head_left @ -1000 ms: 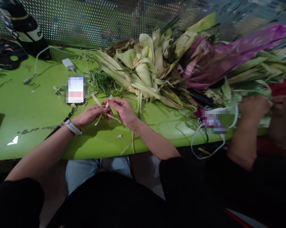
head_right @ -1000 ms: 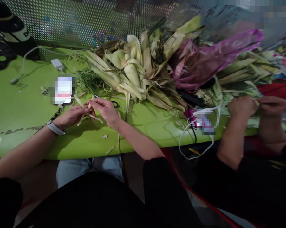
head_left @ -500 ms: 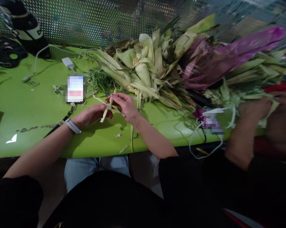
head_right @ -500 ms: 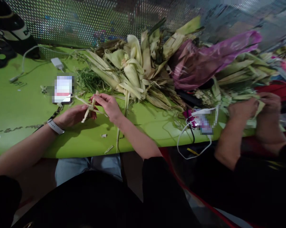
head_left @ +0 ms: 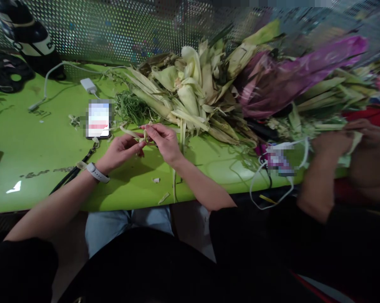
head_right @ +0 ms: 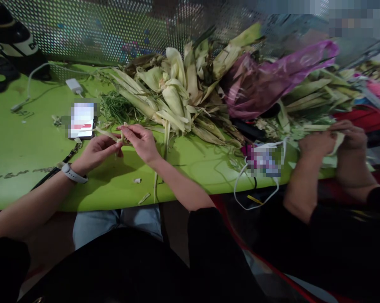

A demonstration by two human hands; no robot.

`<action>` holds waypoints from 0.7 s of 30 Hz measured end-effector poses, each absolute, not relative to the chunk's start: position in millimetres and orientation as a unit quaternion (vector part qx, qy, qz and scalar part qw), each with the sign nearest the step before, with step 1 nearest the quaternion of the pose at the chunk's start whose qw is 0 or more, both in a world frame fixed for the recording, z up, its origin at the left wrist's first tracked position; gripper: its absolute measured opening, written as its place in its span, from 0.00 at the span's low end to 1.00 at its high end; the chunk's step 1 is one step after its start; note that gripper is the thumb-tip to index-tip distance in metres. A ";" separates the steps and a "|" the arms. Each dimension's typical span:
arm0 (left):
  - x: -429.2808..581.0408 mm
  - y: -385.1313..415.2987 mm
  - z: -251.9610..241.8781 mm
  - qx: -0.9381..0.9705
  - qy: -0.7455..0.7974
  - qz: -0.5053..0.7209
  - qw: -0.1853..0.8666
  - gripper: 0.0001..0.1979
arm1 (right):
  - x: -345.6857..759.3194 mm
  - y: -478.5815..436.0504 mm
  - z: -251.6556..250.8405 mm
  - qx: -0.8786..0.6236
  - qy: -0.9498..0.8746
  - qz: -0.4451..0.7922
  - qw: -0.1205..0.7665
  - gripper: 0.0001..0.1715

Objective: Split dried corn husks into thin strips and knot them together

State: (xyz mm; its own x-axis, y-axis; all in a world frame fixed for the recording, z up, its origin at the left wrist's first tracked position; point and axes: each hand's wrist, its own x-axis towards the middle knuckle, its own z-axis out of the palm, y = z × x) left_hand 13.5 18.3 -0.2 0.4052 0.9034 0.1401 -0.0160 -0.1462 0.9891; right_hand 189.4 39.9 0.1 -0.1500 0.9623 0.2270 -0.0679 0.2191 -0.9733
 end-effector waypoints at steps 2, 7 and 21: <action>15.1 17.1 0.1 0.625 0.343 0.425 0.557 0.18 | 188.4 37.1 2.0 -0.379 -0.575 0.493 0.531 0.12; 14.5 17.1 -1.4 0.601 0.340 0.434 0.579 0.18 | 188.5 33.0 6.4 -0.389 -0.577 0.463 0.549 0.10; 13.8 20.5 -3.3 0.624 0.363 0.479 0.500 0.16 | 188.2 23.7 5.7 -0.342 -0.591 0.500 0.533 0.16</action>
